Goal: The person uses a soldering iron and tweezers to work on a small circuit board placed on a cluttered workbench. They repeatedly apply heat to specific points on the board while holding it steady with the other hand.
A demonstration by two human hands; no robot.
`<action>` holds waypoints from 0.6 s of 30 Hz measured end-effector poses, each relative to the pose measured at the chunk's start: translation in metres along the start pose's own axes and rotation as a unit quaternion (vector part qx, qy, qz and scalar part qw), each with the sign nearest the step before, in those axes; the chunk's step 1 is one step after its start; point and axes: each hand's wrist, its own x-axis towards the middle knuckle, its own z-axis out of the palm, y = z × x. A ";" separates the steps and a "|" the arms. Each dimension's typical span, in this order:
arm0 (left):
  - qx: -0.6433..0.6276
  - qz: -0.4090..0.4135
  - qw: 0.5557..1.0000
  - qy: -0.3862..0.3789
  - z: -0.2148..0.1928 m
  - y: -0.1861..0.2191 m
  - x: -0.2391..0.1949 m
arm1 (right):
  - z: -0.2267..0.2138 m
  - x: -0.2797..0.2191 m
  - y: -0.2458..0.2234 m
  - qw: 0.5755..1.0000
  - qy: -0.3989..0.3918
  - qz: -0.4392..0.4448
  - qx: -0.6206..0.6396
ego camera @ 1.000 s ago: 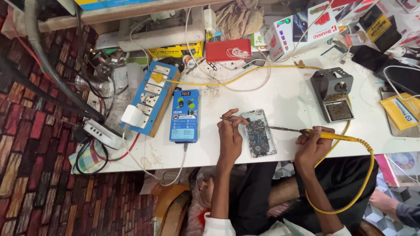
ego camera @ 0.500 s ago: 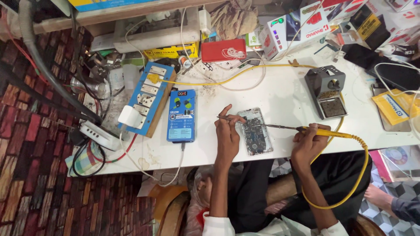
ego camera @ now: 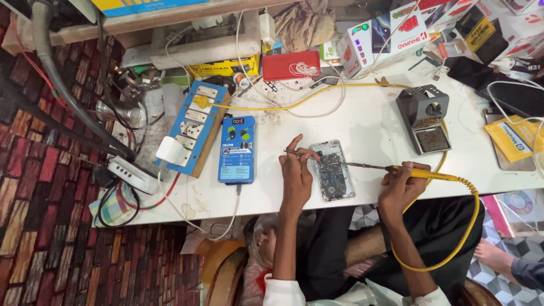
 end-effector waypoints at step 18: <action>-0.084 -0.028 0.996 -0.003 0.002 -0.002 0.002 | 0.000 0.002 0.001 1.000 -0.009 0.020 0.010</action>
